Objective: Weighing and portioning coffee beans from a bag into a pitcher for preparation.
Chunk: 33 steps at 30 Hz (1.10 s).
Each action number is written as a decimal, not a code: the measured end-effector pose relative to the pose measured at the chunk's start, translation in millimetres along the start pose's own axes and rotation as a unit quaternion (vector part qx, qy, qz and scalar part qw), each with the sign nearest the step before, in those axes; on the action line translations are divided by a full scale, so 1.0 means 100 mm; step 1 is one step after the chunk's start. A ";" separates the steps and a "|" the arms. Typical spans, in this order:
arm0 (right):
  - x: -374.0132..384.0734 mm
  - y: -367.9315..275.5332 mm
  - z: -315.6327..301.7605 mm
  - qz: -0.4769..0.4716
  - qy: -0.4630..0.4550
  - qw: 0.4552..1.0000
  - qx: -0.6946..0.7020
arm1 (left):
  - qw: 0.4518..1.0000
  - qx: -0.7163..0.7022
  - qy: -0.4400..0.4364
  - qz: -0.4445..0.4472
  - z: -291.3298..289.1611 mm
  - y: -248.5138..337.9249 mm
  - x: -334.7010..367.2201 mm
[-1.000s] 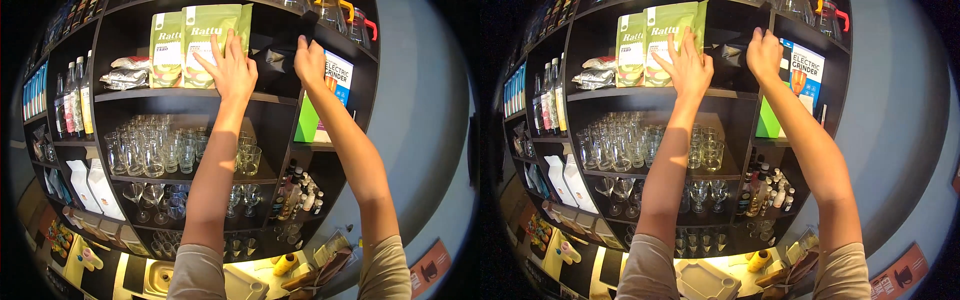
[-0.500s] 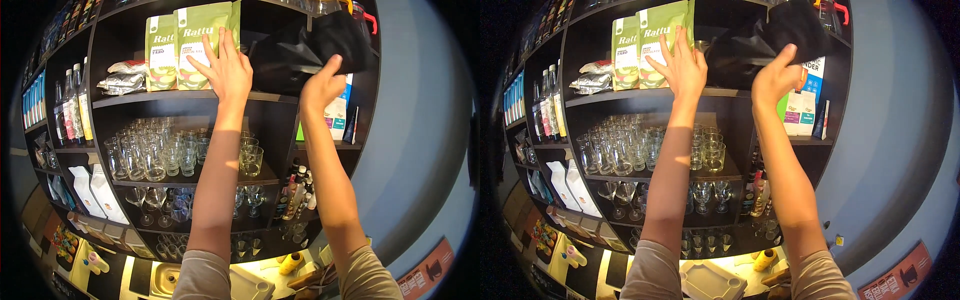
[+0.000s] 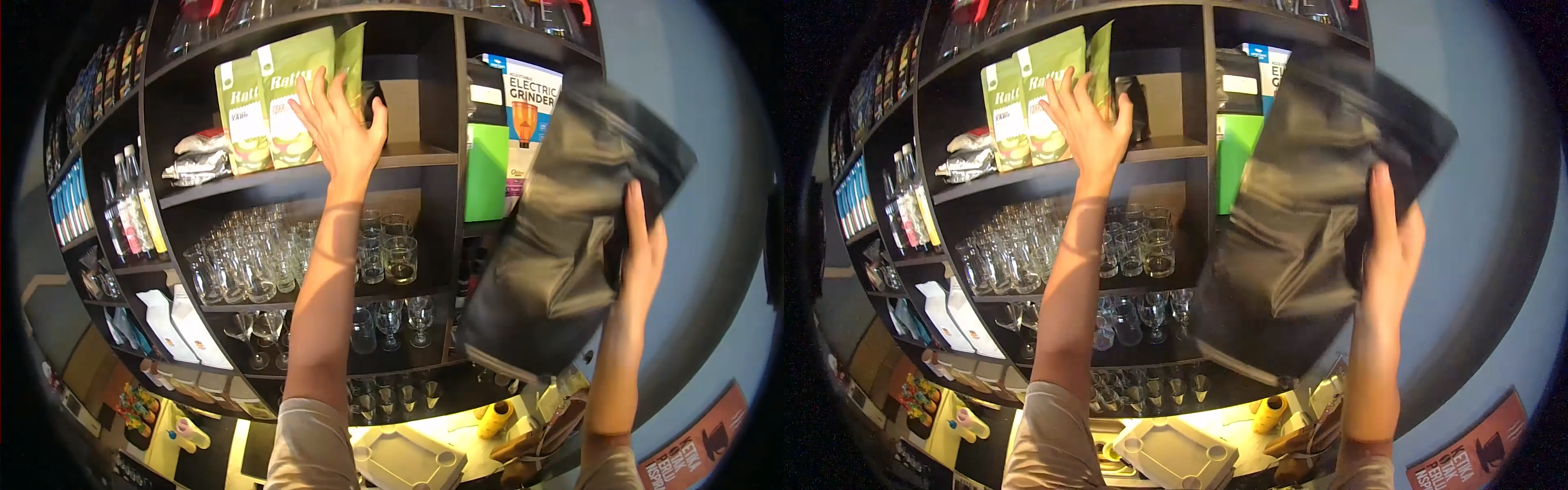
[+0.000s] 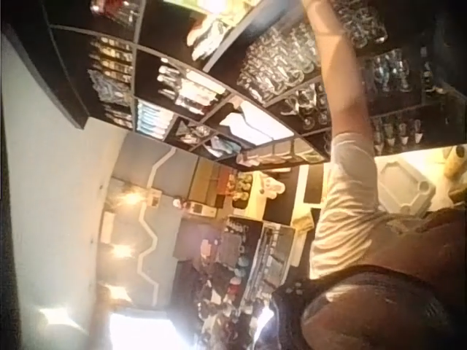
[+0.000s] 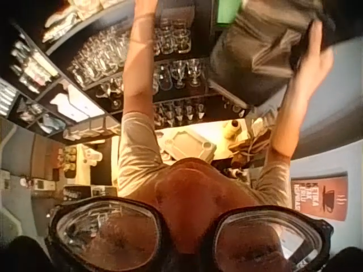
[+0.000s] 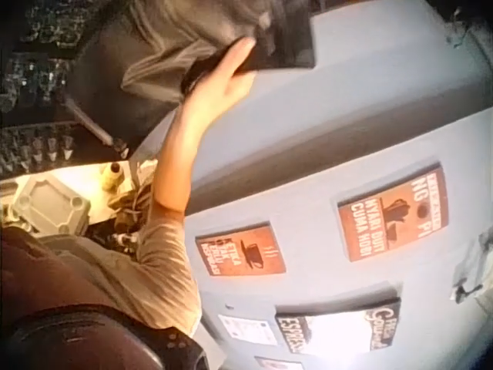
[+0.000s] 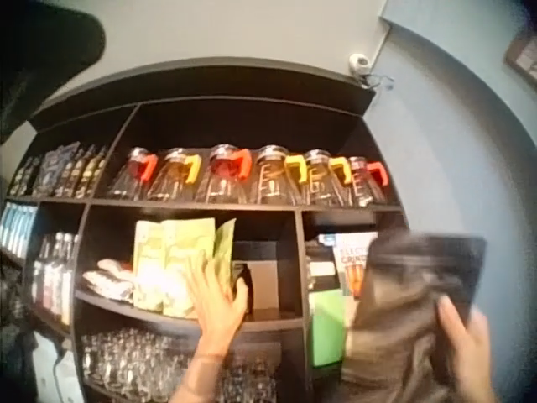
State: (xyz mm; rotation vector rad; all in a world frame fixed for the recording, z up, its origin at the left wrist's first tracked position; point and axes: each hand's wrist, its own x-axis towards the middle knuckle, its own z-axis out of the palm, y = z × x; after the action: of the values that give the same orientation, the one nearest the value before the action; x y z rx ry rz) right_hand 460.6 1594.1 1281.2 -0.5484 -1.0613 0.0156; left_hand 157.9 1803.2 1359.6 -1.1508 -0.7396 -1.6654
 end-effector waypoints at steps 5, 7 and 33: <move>-0.97 -0.08 -1.09 0.023 -0.022 0.991 -0.131 | 0.975 -0.105 -0.136 0.144 0.00 0.28 -0.14; -1.24 -0.07 -1.47 0.101 -0.028 0.985 -0.139 | 0.968 -0.102 -0.203 0.105 0.17 0.64 -0.19; -1.81 -0.03 -2.47 0.214 -0.095 0.923 -0.305 | 0.911 0.246 -0.319 -0.088 1.21 0.43 0.15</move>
State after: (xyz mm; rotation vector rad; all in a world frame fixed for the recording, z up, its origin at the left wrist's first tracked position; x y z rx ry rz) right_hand 574.2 1438.3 1042.6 -1.3626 -1.1120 0.1273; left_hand 239.3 1885.2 1417.3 -1.2756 -1.6148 -1.1116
